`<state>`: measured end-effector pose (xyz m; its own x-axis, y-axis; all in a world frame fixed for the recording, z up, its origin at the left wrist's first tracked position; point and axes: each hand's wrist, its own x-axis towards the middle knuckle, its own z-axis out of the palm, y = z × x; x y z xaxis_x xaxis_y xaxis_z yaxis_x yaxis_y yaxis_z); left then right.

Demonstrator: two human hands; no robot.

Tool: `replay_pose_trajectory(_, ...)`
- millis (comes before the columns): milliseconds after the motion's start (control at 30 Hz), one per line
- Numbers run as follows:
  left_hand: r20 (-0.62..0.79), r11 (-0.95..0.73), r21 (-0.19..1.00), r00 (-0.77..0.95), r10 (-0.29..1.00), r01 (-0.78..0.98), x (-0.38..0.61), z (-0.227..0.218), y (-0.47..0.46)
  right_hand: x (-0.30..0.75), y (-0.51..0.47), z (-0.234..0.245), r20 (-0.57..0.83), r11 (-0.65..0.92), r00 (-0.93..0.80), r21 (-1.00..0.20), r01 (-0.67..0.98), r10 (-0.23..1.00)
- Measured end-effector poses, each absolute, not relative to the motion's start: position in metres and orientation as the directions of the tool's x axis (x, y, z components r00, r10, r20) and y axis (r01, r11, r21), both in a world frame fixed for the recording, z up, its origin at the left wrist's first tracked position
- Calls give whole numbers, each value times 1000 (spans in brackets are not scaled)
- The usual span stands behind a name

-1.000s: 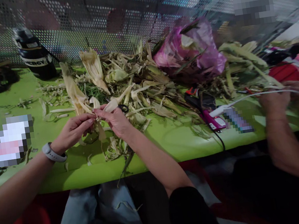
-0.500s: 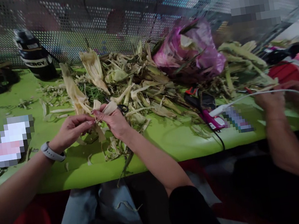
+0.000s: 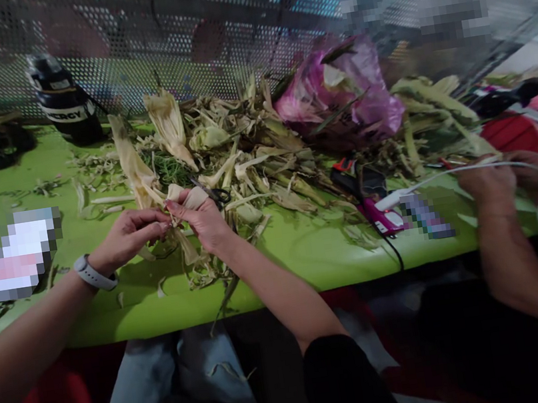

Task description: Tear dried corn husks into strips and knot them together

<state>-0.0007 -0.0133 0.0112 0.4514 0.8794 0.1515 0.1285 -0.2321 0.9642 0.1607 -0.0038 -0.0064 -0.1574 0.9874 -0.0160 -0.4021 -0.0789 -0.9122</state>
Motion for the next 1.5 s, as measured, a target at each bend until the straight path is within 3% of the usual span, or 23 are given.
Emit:
replay_pose_trajectory(300,137,-210,972,480,867,102,1,10,-14,162,-1,-8,-14,-87,-169,-898,-431,985)
replay_pose_trajectory(500,86,-31,983,308,948,-178,3,6,-12,177,4,2,-41,-129,-257,-934,-334,966)
replay_pose_trajectory(667,-50,133,935,249,967,-329,2,8,-7,180,4,1,69,35,-150,-974,-222,986)
replay_pose_trajectory(900,-127,238,941,399,908,-242,4,5,-8,172,5,-7,94,75,-84,-976,-204,992)
replay_pose_trajectory(1133,-74,192,952,427,901,-241,2,2,-6,173,7,-10,34,7,-80,-950,-313,996)
replay_pose_trajectory(1400,-2,59,986,344,939,-155,1,4,-8,174,3,-7,151,137,-136,-985,-110,979)
replay_pose_trajectory(1500,54,-2,971,209,976,-241,-1,7,-5,178,2,-5,174,175,-213,-984,-12,961)
